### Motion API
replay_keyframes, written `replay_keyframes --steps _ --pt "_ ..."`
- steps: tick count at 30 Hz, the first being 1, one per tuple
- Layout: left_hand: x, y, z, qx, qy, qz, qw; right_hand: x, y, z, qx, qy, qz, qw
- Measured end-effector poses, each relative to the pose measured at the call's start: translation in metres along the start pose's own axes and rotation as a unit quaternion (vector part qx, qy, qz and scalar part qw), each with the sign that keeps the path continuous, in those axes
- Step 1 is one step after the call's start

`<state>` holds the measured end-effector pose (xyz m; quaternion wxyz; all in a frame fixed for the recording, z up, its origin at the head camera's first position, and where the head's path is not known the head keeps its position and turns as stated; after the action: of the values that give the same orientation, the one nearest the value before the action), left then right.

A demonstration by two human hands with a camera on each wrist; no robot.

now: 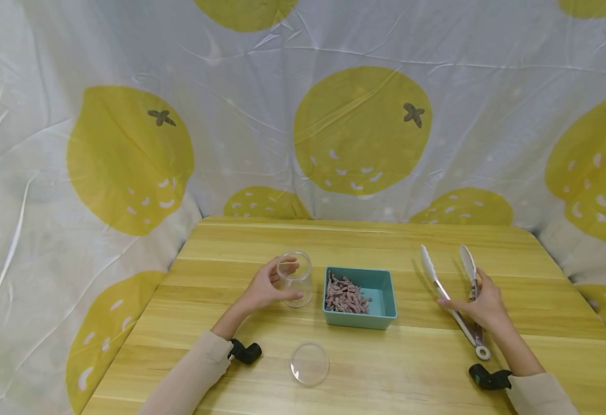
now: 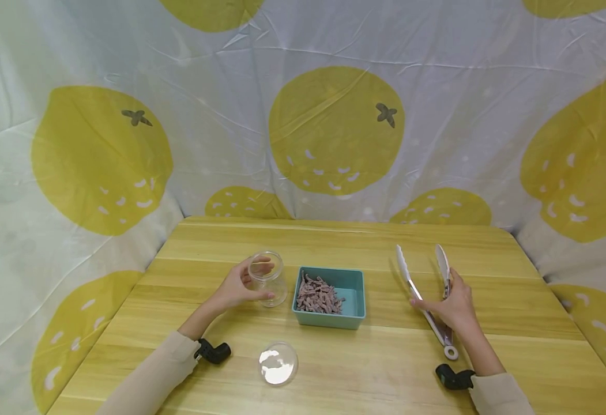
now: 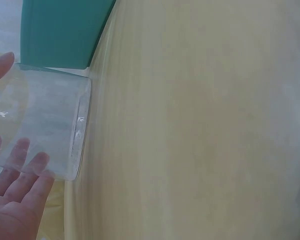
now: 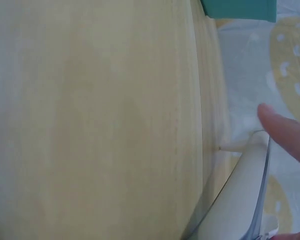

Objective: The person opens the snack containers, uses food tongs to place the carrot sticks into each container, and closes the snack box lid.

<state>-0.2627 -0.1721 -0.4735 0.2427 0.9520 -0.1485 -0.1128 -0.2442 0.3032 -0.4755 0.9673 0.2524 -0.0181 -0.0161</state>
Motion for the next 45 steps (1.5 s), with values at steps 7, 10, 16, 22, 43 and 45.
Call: replay_keyframes --steps 7,10,16,22,43,45 --pt "0.001 0.001 0.001 0.003 0.001 -0.001 1.0000 -0.001 -0.003 -0.001 0.038 0.004 0.016 0.9991" --pt "0.001 0.001 0.001 0.002 0.002 -0.001 1.0000 0.000 -0.004 -0.001 0.046 0.017 0.013 0.9987" --pt "0.002 0.000 0.001 -0.003 0.003 -0.002 1.0000 0.000 -0.006 0.000 0.049 0.039 0.011 0.9980" --pt "0.003 0.000 0.001 -0.007 0.000 -0.004 1.0000 0.002 -0.005 0.002 0.069 0.050 0.003 0.9964" --pt "0.001 0.000 0.000 -0.007 -0.010 -0.004 0.9999 0.005 0.009 0.018 0.107 0.098 -0.028 0.9890" --pt "0.001 0.000 0.000 -0.008 -0.014 -0.004 0.9999 0.005 0.011 0.023 0.100 0.099 -0.031 0.9896"
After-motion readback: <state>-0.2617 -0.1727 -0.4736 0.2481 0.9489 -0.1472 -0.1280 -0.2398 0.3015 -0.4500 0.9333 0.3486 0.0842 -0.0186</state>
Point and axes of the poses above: each hand's wrist, its own x-axis away from the middle knuckle, its own y-axis out of the back of the hand, z = x × y, the point moved 5 cm from there along -x, towards the middle knuckle, and after that the axes turned 13 degrees about -x, right-handed, at the moved point
